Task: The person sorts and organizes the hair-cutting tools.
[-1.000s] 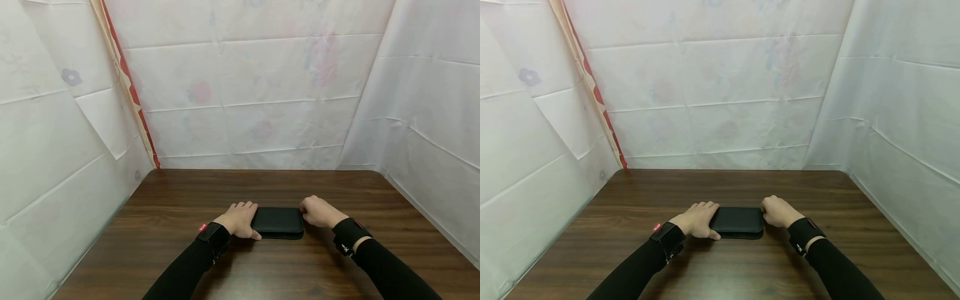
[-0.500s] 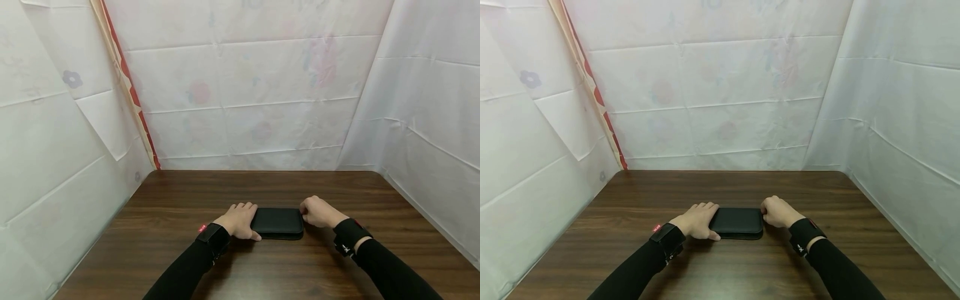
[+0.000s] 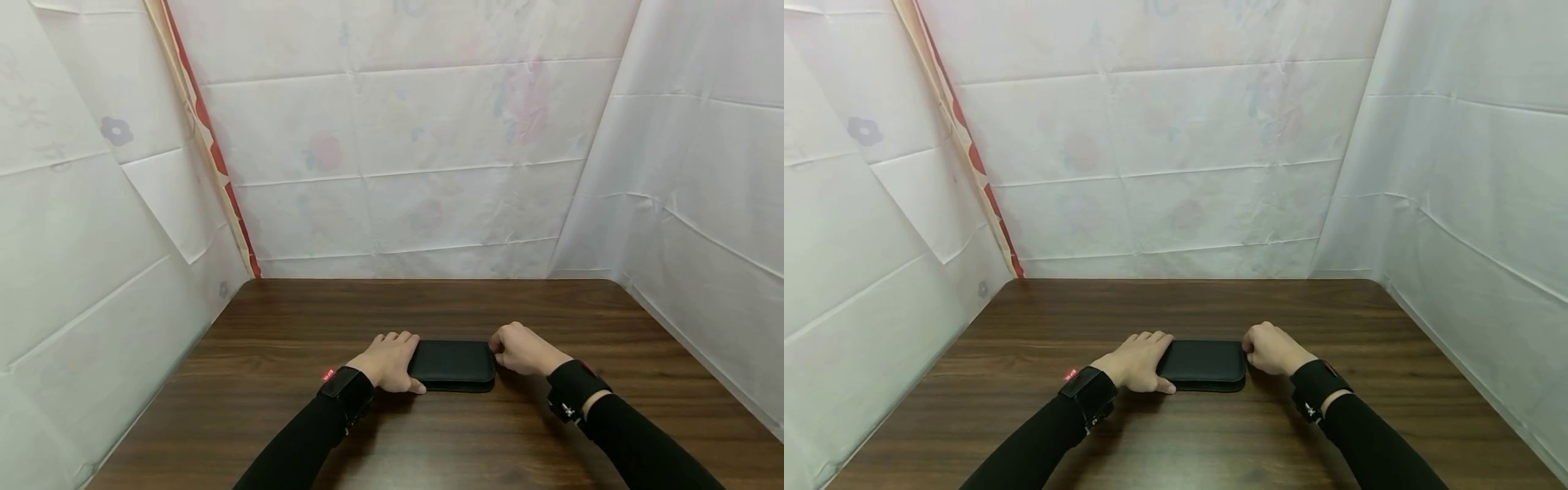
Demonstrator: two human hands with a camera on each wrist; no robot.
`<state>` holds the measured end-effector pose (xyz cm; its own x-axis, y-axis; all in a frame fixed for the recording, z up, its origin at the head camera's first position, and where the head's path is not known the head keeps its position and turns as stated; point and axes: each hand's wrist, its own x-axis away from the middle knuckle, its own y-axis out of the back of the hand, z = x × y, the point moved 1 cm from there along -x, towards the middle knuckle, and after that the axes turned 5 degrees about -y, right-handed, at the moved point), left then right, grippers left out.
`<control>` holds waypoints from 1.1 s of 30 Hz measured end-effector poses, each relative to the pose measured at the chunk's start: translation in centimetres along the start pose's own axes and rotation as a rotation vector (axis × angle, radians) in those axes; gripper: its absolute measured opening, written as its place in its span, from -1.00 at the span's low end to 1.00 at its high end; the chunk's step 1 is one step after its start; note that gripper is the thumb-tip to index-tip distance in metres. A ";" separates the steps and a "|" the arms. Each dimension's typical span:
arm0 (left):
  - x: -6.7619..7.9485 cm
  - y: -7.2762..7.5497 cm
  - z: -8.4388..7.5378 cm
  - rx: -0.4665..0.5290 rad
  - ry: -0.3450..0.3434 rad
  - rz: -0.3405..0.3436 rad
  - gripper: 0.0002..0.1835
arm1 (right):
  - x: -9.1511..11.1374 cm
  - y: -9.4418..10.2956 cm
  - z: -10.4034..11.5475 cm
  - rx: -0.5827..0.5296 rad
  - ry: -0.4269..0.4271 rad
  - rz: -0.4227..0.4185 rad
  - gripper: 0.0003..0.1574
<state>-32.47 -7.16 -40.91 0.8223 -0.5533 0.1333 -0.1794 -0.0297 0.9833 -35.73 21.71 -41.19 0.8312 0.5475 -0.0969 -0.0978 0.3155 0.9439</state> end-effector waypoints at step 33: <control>0.1 0.2 -0.1 0.005 -0.008 -0.004 0.01 | 0.9 0.1 0.5 -0.035 0.012 0.011 -0.57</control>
<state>-32.37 -7.19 -40.68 0.8188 -0.5597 0.1281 -0.1784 -0.0359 0.9833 -34.70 21.82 -41.02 0.8232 0.5606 -0.0902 -0.1266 0.3360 0.9333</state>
